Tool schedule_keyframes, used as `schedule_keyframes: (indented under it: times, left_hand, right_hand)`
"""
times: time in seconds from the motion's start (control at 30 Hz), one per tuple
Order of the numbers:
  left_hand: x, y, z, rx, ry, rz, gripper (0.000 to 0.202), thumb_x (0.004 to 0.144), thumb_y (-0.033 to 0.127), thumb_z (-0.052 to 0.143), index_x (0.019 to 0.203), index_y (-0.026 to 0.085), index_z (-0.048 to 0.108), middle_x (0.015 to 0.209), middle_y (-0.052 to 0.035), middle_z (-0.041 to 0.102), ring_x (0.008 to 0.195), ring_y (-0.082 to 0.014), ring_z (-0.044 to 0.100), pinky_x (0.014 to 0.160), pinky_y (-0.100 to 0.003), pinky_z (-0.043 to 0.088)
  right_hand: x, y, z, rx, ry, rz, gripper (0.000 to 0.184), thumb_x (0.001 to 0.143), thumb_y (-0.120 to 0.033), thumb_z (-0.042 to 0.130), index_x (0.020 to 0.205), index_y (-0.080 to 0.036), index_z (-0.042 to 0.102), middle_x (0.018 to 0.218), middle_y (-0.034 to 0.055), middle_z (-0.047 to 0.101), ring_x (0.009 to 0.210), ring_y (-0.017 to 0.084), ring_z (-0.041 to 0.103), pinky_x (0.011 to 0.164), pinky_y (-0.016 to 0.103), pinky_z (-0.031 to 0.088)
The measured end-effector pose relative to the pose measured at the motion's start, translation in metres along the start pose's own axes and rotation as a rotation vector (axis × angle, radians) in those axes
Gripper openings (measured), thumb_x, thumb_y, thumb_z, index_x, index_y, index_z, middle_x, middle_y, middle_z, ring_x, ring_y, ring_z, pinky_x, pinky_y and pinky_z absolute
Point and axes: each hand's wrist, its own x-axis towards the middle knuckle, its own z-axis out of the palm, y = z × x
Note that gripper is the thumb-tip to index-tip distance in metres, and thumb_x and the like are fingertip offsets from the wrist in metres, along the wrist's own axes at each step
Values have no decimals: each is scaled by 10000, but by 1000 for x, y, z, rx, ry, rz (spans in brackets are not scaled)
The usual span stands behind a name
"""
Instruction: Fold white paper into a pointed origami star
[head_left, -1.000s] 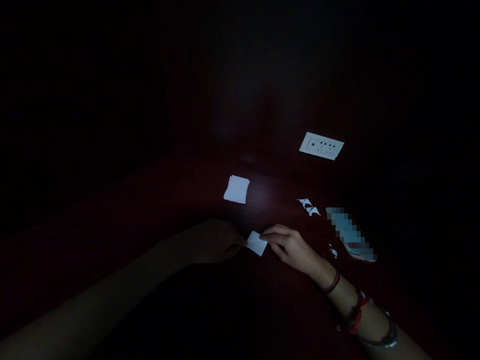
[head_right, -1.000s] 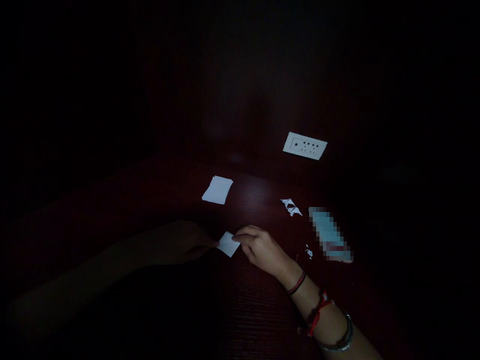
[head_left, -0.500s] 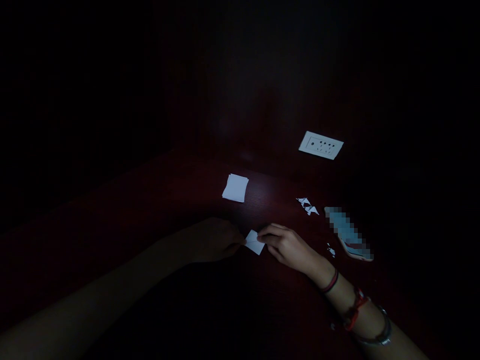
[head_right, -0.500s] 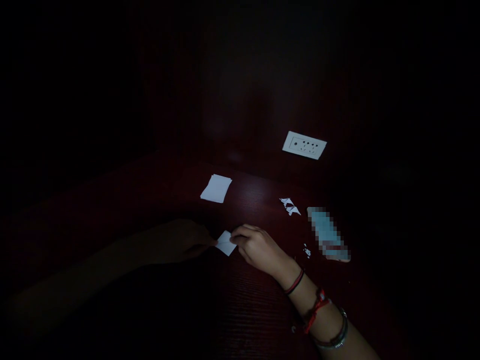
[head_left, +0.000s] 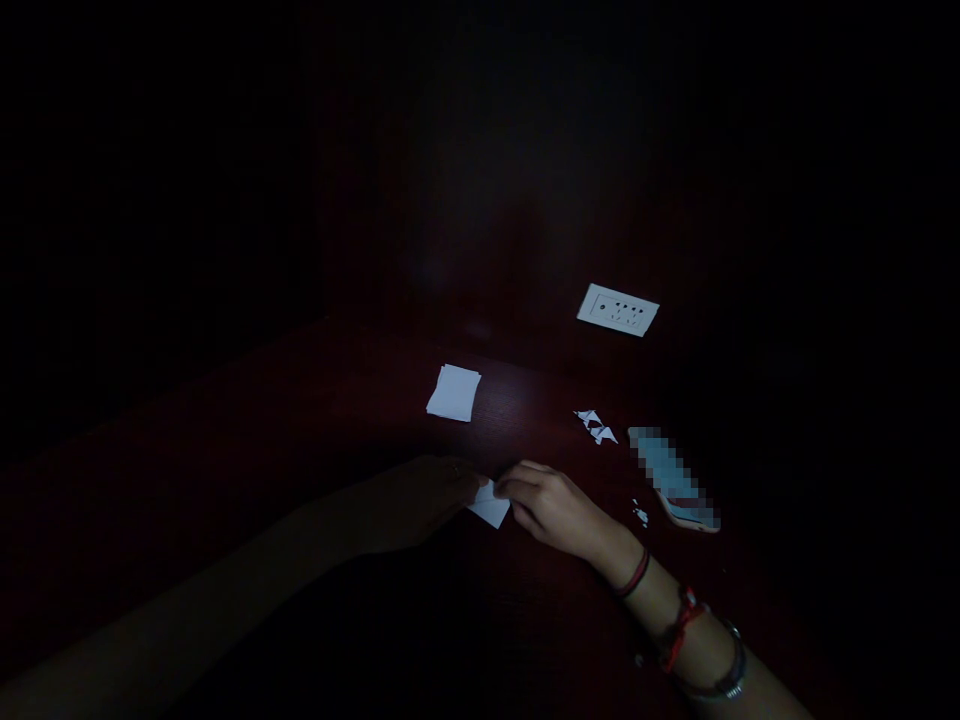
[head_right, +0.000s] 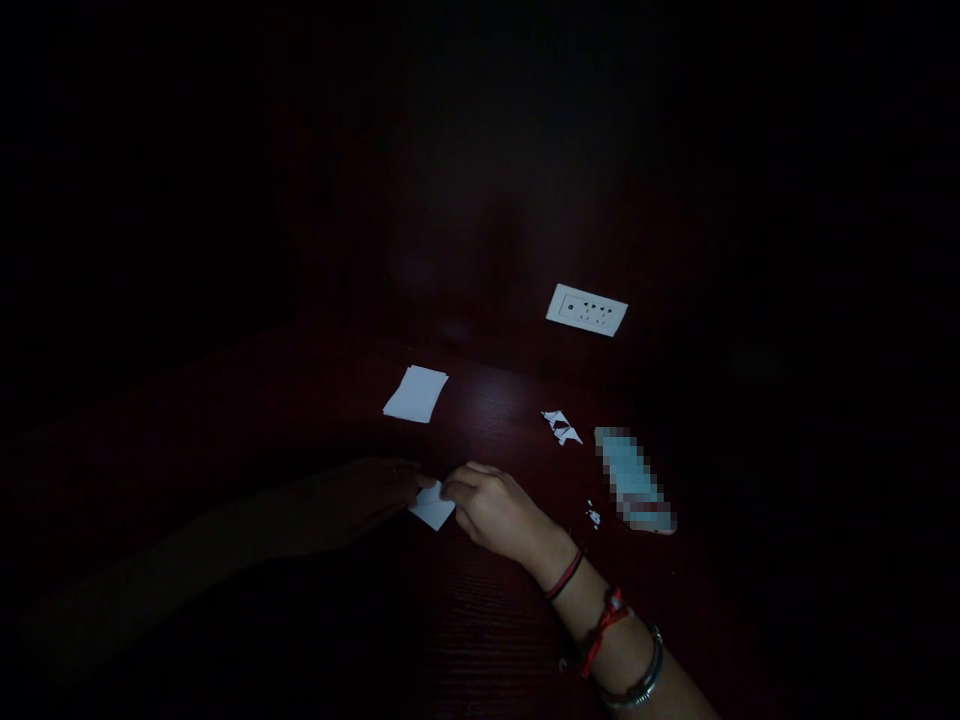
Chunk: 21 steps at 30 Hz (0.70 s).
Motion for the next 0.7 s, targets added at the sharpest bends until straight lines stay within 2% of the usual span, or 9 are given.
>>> schedule_keyframes:
  times: [0.1,0.2,0.4,0.57,0.7]
  left_hand:
    - [-2,-4,0,21,-38,2,347,838,190,386,1185,193,378,1177,-41,472,1090,-190,389,883,-333,316]
    - [0,0,-5,26,-65,1,328,837,177,382,1164,192,399,1151,-47,489,1041,-182,430,860,-326,331]
    - [1,7,-10,96,-54,13,308,840,167,377,1141,210,423,1210,-24,442,1154,-196,307,913,-339,263]
    - [3,9,-9,78,-41,-59,296,858,188,350,1147,206,409,1150,-35,486,1045,-187,410,851,-317,301]
    - [7,12,-12,57,-93,-61,293,839,149,371,1121,209,418,1133,-25,488,980,-170,436,810,-290,311]
  right_hand:
    - [0,0,0,-3,-8,2,185,769,-74,428,900,-148,536,859,52,550,836,145,491,771,275,416]
    - [0,0,0,-4,-8,6,185,768,-76,428,903,-152,530,861,52,545,834,146,488,769,281,415]
    - [-1,0,0,-7,-9,-15,181,776,-89,431,915,-158,525,878,53,543,837,148,488,767,294,416]
    - [-1,1,0,-3,-13,-13,199,785,-80,415,929,-157,529,919,60,554,884,159,488,784,305,413]
    - [-1,1,-1,-6,-38,-19,218,778,-74,415,954,-151,518,949,58,559,924,163,477,808,308,405]
